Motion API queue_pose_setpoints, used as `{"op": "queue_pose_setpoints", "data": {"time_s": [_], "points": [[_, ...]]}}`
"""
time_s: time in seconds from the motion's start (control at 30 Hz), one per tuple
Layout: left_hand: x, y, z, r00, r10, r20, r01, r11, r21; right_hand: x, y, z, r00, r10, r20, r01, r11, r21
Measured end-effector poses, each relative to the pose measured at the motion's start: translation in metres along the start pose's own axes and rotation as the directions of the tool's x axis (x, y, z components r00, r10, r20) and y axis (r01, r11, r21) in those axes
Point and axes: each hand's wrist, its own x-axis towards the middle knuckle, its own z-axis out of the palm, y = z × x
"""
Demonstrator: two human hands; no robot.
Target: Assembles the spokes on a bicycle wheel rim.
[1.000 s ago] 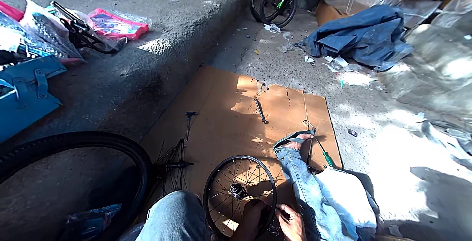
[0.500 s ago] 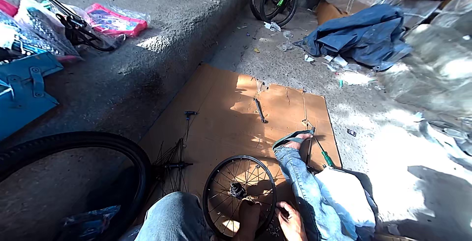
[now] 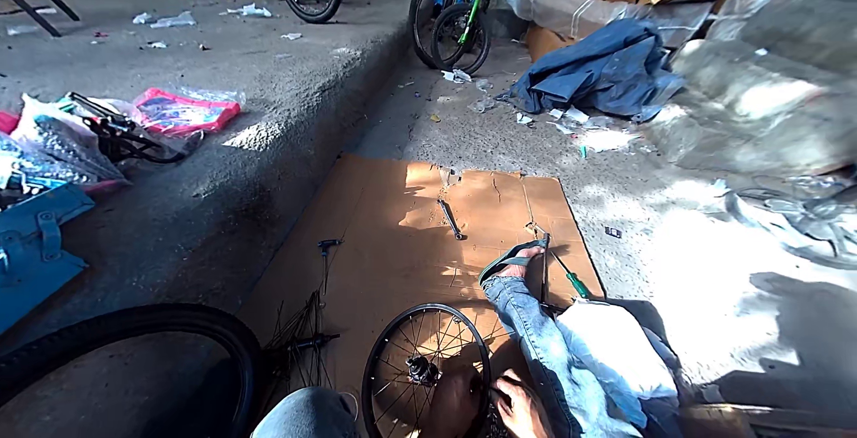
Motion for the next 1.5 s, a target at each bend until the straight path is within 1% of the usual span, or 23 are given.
{"op": "queue_pose_setpoints", "data": {"time_s": [0.07, 0.2, 0.3, 0.4, 0.47, 0.5, 0.57, 0.63, 0.7, 0.73, 0.83, 0.9, 0.97, 1.03, 1.1, 1.13, 1.17, 1.2, 1.27, 1.33, 1.4, 1.47, 1.5], "points": [[0.003, -0.002, -0.007, 0.999, 0.029, 0.023, -0.03, 1.0, 0.008, 0.0, -0.001, 0.0, 0.999, 0.031, 0.022, -0.031, 0.999, 0.016], [0.006, -0.007, -0.014, 0.984, 0.129, 0.12, -0.137, 0.988, 0.064, 0.004, 0.001, 0.002, 0.979, 0.167, 0.12, -0.193, 0.95, 0.247], [0.006, -0.009, -0.008, 0.98, 0.142, 0.141, -0.159, 0.98, 0.12, 0.006, 0.004, 0.002, 0.984, 0.127, 0.125, -0.152, 0.965, 0.212], [0.004, -0.012, -0.004, 0.984, 0.134, 0.115, -0.143, 0.987, 0.076, 0.001, 0.001, 0.0, 0.991, 0.066, 0.114, -0.081, 0.988, 0.134], [0.004, -0.006, -0.007, 0.993, 0.058, 0.102, -0.067, 0.994, 0.089, -0.001, 0.001, 0.001, 0.989, 0.077, 0.126, -0.093, 0.988, 0.126], [0.004, -0.004, -0.008, 0.995, 0.046, 0.083, -0.053, 0.994, 0.093, -0.001, -0.001, 0.0, 0.985, 0.099, 0.143, -0.119, 0.983, 0.137], [0.005, -0.007, -0.01, 0.993, 0.101, 0.062, -0.107, 0.987, 0.116, -0.001, -0.004, -0.001, 0.974, 0.144, 0.174, -0.174, 0.969, 0.174], [0.003, -0.008, -0.011, 0.983, 0.139, 0.123, -0.161, 0.968, 0.193, 0.0, -0.004, 0.002, 0.974, 0.155, 0.166, -0.188, 0.96, 0.206], [0.001, -0.004, -0.008, 0.976, 0.104, 0.191, -0.151, 0.956, 0.253, 0.001, -0.006, 0.001, 0.974, 0.157, 0.163, -0.19, 0.959, 0.211], [0.0, -0.004, -0.005, 0.979, 0.099, 0.18, -0.141, 0.961, 0.236, 0.001, -0.007, 0.0, 0.974, 0.154, 0.165, -0.186, 0.962, 0.201], [-0.001, -0.013, 0.005, 0.993, 0.096, 0.066, -0.101, 0.993, 0.069, -0.003, -0.003, 0.0, 0.983, 0.104, 0.155, -0.127, 0.981, 0.148], [0.0, -0.007, -0.001, 0.997, 0.049, 0.059, -0.051, 0.998, 0.032, -0.004, -0.001, 0.0, 0.982, 0.091, 0.165, -0.115, 0.984, 0.139], [0.001, -0.008, -0.005, 0.994, 0.094, 0.061, -0.098, 0.993, 0.072, -0.004, -0.003, 0.0, 0.976, 0.124, 0.178, -0.157, 0.971, 0.181], [0.001, -0.011, -0.007, 0.98, 0.151, 0.127, -0.171, 0.971, 0.167, -0.003, -0.001, 0.005, 0.976, 0.144, 0.161, -0.181, 0.952, 0.247], [0.0, -0.007, -0.009, 0.97, 0.135, 0.202, -0.186, 0.947, 0.26, -0.001, -0.003, 0.004, 0.974, 0.149, 0.168, -0.189, 0.949, 0.252], [-0.001, -0.005, -0.008, 0.97, 0.126, 0.206, -0.179, 0.947, 0.268, -0.001, -0.005, 0.001, 0.971, 0.155, 0.181, -0.196, 0.953, 0.232], [-0.001, -0.006, -0.006, 0.975, 0.128, 0.181, -0.168, 0.959, 0.229, 0.0, -0.005, -0.001, 0.971, 0.151, 0.184, -0.188, 0.959, 0.21], [-0.001, -0.009, -0.002, 0.982, 0.127, 0.137, -0.147, 0.978, 0.148, -0.001, -0.003, -0.001, 0.974, 0.133, 0.181, -0.168, 0.967, 0.193], [-0.001, -0.009, 0.001, 0.995, 0.069, 0.07, -0.07, 0.998, 0.009, -0.005, 0.002, 0.0, 0.985, 0.093, 0.145, -0.12, 0.976, 0.185], [0.001, -0.006, -0.002, 0.998, 0.03, 0.046, -0.029, 0.999, -0.031, -0.005, 0.004, 0.003, 0.988, 0.093, 0.126, -0.118, 0.97, 0.211], [0.0, -0.007, -0.007, 0.994, 0.077, 0.076, -0.077, 0.997, 0.005, -0.006, 0.001, 0.003, 0.983, 0.123, 0.133, -0.154, 0.956, 0.25], [-0.001, -0.009, -0.011, 0.976, 0.139, 0.17, -0.162, 0.979, 0.126, -0.005, -0.003, 0.005, 0.977, 0.153, 0.149, -0.189, 0.945, 0.268], [-0.002, -0.008, -0.011, 0.967, 0.139, 0.212, -0.18, 0.965, 0.188, -0.004, -0.004, 0.006, 0.975, 0.157, 0.159, -0.196, 0.943, 0.269]]}}
